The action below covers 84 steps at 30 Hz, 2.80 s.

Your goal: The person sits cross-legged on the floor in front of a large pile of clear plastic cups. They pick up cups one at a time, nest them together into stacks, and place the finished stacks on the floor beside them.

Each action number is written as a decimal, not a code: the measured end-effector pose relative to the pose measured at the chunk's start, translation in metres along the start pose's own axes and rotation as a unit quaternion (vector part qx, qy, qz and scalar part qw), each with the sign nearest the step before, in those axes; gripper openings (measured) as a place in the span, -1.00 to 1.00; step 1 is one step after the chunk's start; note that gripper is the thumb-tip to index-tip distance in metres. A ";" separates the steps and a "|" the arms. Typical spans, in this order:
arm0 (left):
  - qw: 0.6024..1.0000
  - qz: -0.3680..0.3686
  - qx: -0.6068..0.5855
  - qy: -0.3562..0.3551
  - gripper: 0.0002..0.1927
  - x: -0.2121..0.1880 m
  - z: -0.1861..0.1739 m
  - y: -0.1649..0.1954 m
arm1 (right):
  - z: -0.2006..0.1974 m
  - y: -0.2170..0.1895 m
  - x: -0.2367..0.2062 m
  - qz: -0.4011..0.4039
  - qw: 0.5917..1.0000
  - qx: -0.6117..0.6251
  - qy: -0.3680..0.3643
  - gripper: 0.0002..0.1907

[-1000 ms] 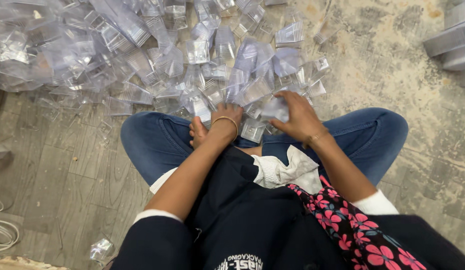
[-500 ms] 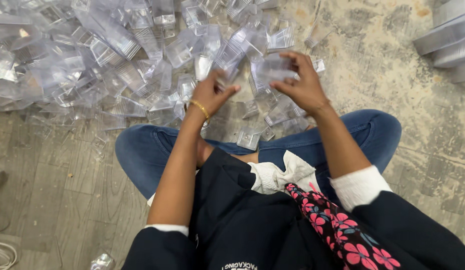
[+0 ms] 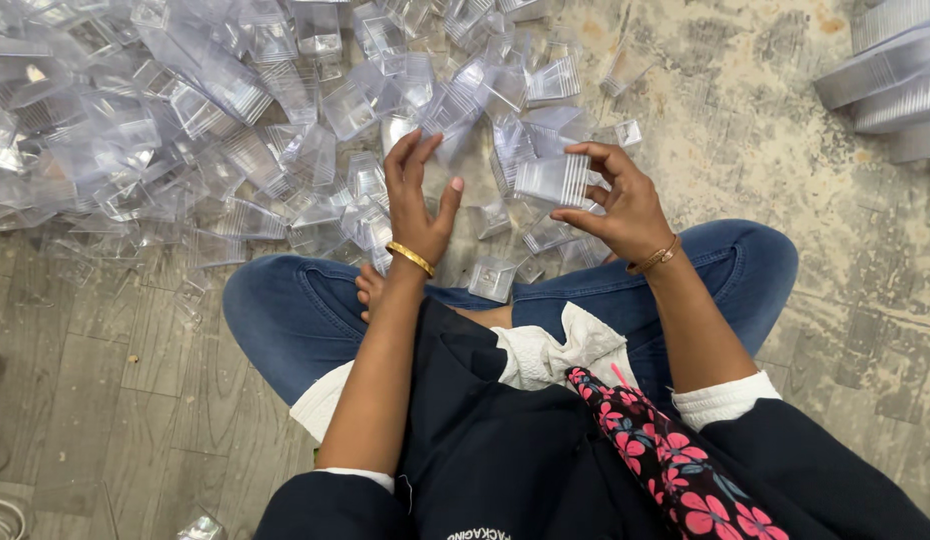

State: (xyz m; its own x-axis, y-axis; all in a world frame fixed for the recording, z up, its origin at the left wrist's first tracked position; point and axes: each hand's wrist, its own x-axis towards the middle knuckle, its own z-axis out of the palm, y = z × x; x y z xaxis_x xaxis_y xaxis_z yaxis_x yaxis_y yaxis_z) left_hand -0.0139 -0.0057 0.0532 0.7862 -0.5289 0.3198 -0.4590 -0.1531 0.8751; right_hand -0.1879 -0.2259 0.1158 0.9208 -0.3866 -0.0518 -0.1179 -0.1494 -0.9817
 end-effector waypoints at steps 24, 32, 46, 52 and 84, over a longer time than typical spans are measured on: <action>0.995 0.007 -0.064 -0.082 -0.17 0.000 0.006 0.028 | 0.049 0.062 -0.034 0.232 0.861 -0.449 -0.059 0.02; 0.987 0.007 -0.110 -0.114 -0.36 -0.001 0.010 0.009 | 0.015 0.141 0.004 0.156 0.931 -0.322 0.068 0.00; 0.947 -0.042 -0.121 -0.293 -0.46 -0.003 0.016 -0.004 | 0.036 0.069 -0.005 0.234 0.941 0.234 -0.076 -0.71; 0.918 -0.090 -0.295 -0.250 -0.49 0.000 0.008 -0.017 | 0.033 0.089 0.003 0.065 0.873 -0.443 0.191 -0.68; 0.933 -0.123 -0.256 -0.220 -0.50 0.001 0.010 -0.030 | 0.068 0.099 0.026 -0.037 0.913 -0.393 0.103 -0.06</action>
State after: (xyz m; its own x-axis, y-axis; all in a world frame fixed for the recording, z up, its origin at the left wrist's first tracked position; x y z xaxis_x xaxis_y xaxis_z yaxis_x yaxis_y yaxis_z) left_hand -0.0036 -0.0107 0.0240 0.5444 -0.8388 0.0047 0.0589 0.0438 0.9973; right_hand -0.1509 -0.1890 0.0050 0.8568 -0.5001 0.1255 -0.3630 -0.7579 -0.5421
